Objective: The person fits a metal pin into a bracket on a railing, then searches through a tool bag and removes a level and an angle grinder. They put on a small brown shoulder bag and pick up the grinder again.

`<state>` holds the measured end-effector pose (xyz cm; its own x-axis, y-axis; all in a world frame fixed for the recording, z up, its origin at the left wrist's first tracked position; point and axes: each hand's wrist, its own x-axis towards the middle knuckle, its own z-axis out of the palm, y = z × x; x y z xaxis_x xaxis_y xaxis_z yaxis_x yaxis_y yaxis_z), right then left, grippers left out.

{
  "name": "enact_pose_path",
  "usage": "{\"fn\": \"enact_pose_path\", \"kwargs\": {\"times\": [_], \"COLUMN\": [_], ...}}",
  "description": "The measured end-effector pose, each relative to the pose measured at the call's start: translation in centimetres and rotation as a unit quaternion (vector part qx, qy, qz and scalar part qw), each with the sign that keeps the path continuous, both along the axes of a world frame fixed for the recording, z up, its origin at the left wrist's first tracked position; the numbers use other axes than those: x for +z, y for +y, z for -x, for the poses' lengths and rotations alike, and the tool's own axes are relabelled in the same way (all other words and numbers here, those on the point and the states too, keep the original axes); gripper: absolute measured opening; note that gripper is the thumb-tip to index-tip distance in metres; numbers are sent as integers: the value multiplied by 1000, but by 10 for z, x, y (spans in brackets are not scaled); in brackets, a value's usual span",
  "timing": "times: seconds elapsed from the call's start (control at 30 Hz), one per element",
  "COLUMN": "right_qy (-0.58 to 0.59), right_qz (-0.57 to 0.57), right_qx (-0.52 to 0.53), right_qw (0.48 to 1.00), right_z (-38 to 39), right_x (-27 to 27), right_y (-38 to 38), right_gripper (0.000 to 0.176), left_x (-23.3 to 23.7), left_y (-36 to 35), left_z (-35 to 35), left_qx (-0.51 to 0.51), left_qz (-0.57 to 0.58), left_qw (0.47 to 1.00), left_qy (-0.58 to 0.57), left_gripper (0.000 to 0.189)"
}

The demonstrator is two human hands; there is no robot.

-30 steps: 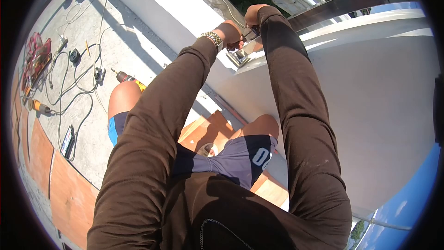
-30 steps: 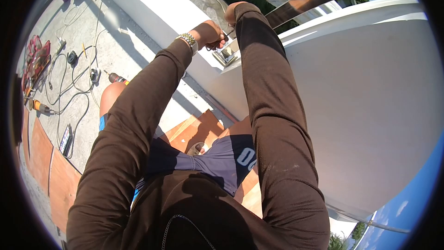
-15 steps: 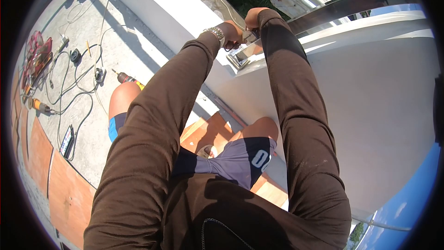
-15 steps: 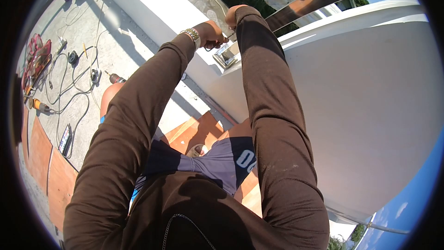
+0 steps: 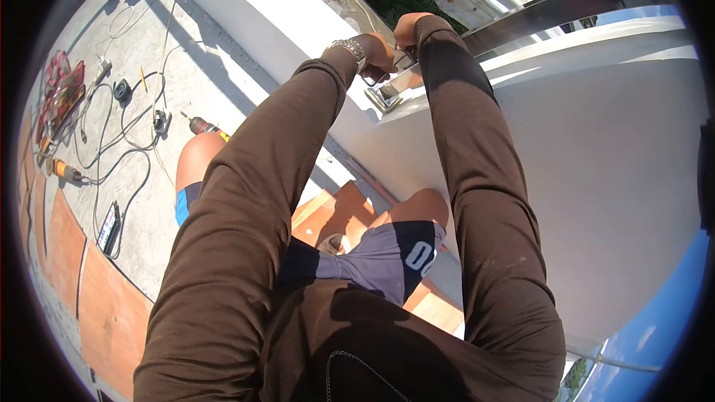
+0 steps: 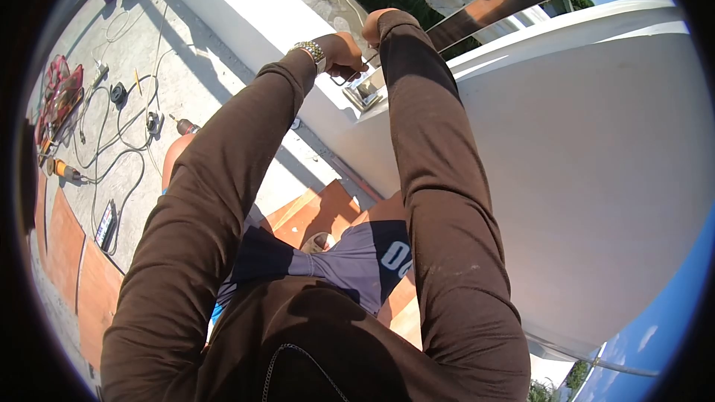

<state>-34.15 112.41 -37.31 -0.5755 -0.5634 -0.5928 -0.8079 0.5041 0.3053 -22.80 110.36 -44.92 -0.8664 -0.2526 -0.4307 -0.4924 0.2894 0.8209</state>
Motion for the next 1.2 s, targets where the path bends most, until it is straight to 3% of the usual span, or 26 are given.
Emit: {"fn": "enact_pose_path", "kwargs": {"times": [0.13, 0.27, 0.33, 0.4, 0.47, 0.5, 0.53, 0.57, 0.6, 0.67, 0.73, 0.8, 0.93, 1.0, 1.2], "right_qy": [-3, 2, 54, 17, 114, 82, -36, -23, -185, -251, -257, -170, -106, -71, -60], "right_qz": [-2, -5, 31, 141, 331, 485, 565, 565, 622, 550, 489, 431, 436, 372, 297], "right_qx": [8, 7, 59, 10, 107, 144, 77, 39, -63, -228, -271, -263, -225, -174, -178], "right_qw": [1000, 1000, 996, 990, 931, 859, 821, 824, 758, 763, 788, 846, 865, 909, 936], "right_z": [0, -6, -11, 2, 5, -33, -76, -99, -103, -126, -129, -134, -136, -133, -135], "right_x": [-1, 3, 3, -10, -23, -9, 7, -12, -53, -132, -255, -329, -393, -404, -434], "right_y": [0, 3, 8, 10, 20, 30, 56, 76, 89, 114, 141, 159, 150, 139, 123], "right_gripper": [30, 31, 28, 27, 29, 24, 24, 29, 28, 23, 22, 22, 25, 27, 23], "left_x": [10, 23, 12, 8, -4, -7, -10, -16, -21, -26, -44, -68, -47, -45, -33], "left_y": [5, 15, 13, 13, 9, 4, 0, -2, -4, 1, 6, 13, 22, 28, 42], "left_z": [-6, -18, -17, -30, -54, -77, -103, -126, -148, -187, -217, -236, -257, -268, -279], "left_qx": [6, 11, 33, 63, 73, 102, 132, 158, 186, 240, 281, 317, 336, 338, 363], "left_qz": [43, 221, 155, 103, 120, 86, 52, 38, 27, 17, -45, -41, 0, -15, -95], "left_qw": [999, 972, 985, 991, 986, 984, 979, 978, 975, 966, 954, 945, 938, 937, 922], "left_qy": [9, 76, 69, 60, 92, 120, 147, 133, 120, 95, 97, 74, 86, 84, 96], "left_gripper": [32, 37, 34, 30, 27, 26, 26, 24, 22, 19, 17, 16, 16, 14, 9]}}
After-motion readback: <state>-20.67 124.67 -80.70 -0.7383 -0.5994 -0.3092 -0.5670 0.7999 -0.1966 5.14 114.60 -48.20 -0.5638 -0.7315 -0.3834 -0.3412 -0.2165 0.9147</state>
